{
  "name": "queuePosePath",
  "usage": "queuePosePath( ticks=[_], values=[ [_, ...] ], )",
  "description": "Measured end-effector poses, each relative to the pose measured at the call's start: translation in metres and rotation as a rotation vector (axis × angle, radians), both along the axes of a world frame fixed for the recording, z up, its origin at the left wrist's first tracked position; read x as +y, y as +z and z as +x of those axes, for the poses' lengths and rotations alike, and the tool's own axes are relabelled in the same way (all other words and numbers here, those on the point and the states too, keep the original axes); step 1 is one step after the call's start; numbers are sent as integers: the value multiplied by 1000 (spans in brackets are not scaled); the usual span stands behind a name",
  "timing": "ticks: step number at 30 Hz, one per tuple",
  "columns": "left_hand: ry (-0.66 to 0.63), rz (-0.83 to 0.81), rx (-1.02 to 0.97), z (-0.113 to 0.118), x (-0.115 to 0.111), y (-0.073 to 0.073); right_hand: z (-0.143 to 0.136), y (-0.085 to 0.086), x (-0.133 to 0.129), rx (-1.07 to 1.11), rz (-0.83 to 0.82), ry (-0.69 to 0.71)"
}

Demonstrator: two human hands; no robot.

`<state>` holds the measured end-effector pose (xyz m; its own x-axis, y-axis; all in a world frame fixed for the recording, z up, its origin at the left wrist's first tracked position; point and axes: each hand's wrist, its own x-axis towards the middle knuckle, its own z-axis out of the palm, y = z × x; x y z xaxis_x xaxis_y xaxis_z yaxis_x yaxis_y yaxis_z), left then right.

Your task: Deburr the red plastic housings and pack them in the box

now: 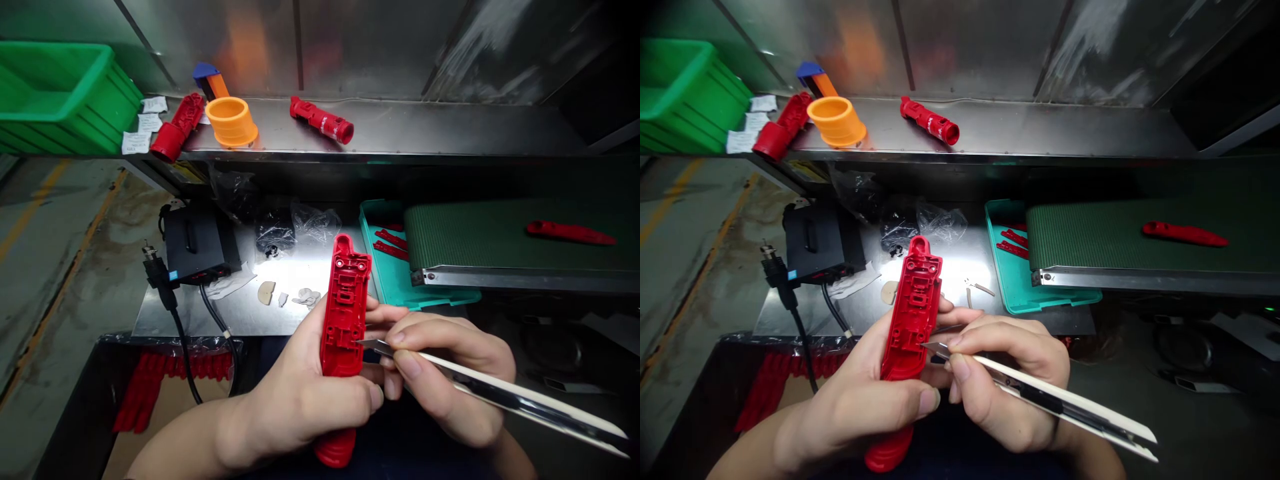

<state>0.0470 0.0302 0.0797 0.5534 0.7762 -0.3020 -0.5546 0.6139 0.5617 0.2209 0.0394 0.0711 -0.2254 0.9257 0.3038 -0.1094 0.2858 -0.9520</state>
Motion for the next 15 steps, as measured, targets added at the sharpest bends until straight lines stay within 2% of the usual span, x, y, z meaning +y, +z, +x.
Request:
queuePosePath(
  ticks=[15],
  values=[
    [15,7,-28,-1,1,-1,-1,-1,2,-35,9,-35]
  ],
)
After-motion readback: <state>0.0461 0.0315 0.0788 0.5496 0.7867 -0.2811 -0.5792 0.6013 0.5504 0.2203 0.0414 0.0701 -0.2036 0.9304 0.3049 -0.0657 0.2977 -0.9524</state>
